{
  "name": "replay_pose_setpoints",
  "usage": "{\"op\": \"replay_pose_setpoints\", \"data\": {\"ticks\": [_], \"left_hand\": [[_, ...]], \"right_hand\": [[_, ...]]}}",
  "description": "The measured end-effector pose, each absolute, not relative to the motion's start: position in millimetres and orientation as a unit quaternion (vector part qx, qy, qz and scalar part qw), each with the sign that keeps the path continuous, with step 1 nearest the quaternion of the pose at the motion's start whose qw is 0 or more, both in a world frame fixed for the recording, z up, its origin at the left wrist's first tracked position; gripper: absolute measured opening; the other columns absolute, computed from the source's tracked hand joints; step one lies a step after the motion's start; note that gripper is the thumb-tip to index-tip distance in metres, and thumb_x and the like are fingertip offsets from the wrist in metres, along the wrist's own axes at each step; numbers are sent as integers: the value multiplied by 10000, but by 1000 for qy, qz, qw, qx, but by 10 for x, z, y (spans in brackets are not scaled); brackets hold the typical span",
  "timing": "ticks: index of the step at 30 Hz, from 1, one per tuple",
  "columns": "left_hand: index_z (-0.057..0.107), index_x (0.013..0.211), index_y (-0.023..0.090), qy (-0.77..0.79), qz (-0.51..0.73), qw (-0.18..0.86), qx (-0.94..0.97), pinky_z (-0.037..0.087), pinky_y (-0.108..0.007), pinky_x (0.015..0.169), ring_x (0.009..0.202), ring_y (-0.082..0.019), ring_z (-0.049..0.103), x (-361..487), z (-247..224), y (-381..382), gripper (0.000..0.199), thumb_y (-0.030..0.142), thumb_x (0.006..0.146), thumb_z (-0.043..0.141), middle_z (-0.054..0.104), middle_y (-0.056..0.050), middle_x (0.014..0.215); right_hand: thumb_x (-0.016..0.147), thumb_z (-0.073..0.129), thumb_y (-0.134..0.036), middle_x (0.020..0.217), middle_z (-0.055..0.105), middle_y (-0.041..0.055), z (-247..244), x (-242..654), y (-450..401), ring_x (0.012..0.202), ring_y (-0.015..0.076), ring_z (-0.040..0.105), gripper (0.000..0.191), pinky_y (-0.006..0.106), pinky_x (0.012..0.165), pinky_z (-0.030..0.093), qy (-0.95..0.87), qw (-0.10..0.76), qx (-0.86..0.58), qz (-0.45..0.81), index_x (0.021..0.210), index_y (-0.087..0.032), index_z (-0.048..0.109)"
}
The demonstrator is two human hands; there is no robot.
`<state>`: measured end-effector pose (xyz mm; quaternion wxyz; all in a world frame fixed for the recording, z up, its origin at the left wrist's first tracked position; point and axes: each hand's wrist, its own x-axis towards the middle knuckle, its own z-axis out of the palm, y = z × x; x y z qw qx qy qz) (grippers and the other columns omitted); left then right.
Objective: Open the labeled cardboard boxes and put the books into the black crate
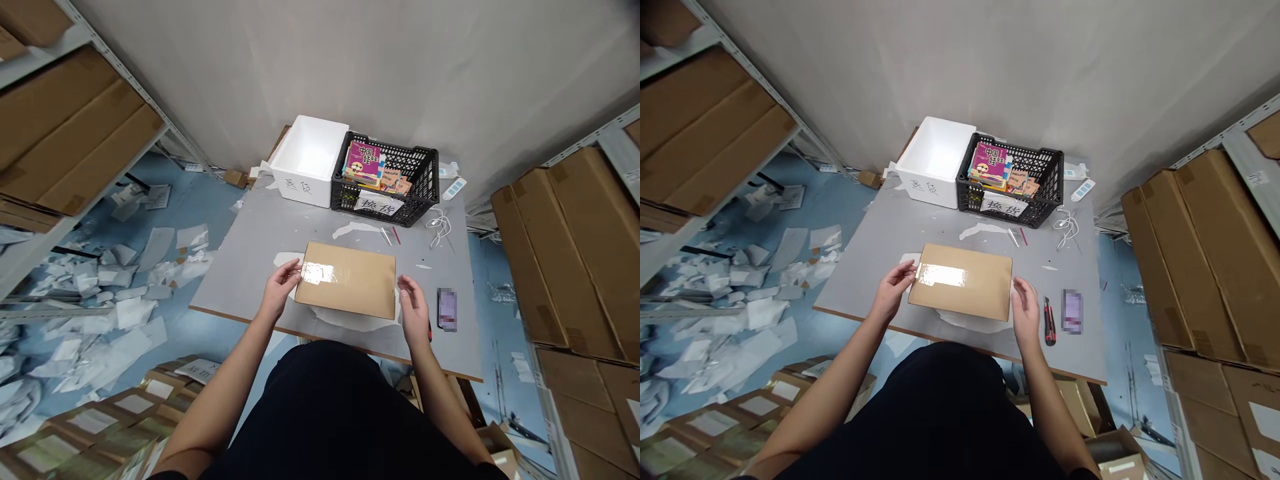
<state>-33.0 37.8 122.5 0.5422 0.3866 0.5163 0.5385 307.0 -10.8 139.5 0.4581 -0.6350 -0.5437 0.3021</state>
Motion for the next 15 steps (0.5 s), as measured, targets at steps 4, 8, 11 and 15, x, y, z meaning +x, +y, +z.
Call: {"op": "replay_pose_setpoints", "data": {"ticks": [4,8,11,15], "left_hand": [[620,1233,228,511,540,554,375,462,-406,988,1068,-225,612,-218,1274,370,517,382,754,739,662,-86,1135],[603,1246,228,486,532,589,366,490,-431,961,1118,-257,603,-167,1254,390,547,415,749,737,625,-112,1228],[607,1235,234,514,518,587,351,497,-424,947,1151,-259,584,-166,1056,422,531,424,754,726,602,-112,1263],[586,1262,207,601,413,604,321,481,-428,950,1210,-287,543,-127,638,388,632,457,706,752,595,-144,1265]], "right_hand": [[943,459,-407,1292,573,95,1715,2940,-67,1246,280,498,386,480,1080,387,-712,315,-588,219,1283,-268,579],[940,464,-435,1265,568,117,1701,2959,-43,1236,300,486,425,493,1062,394,-728,245,-622,155,1308,-245,559],[938,457,-472,1295,551,124,1630,3153,-96,1233,300,489,441,488,1037,412,-695,234,-666,136,1297,-233,549],[890,487,-559,1282,554,158,1495,3669,-191,1201,326,506,513,523,1007,419,-609,249,-744,116,1247,-197,560]]}}
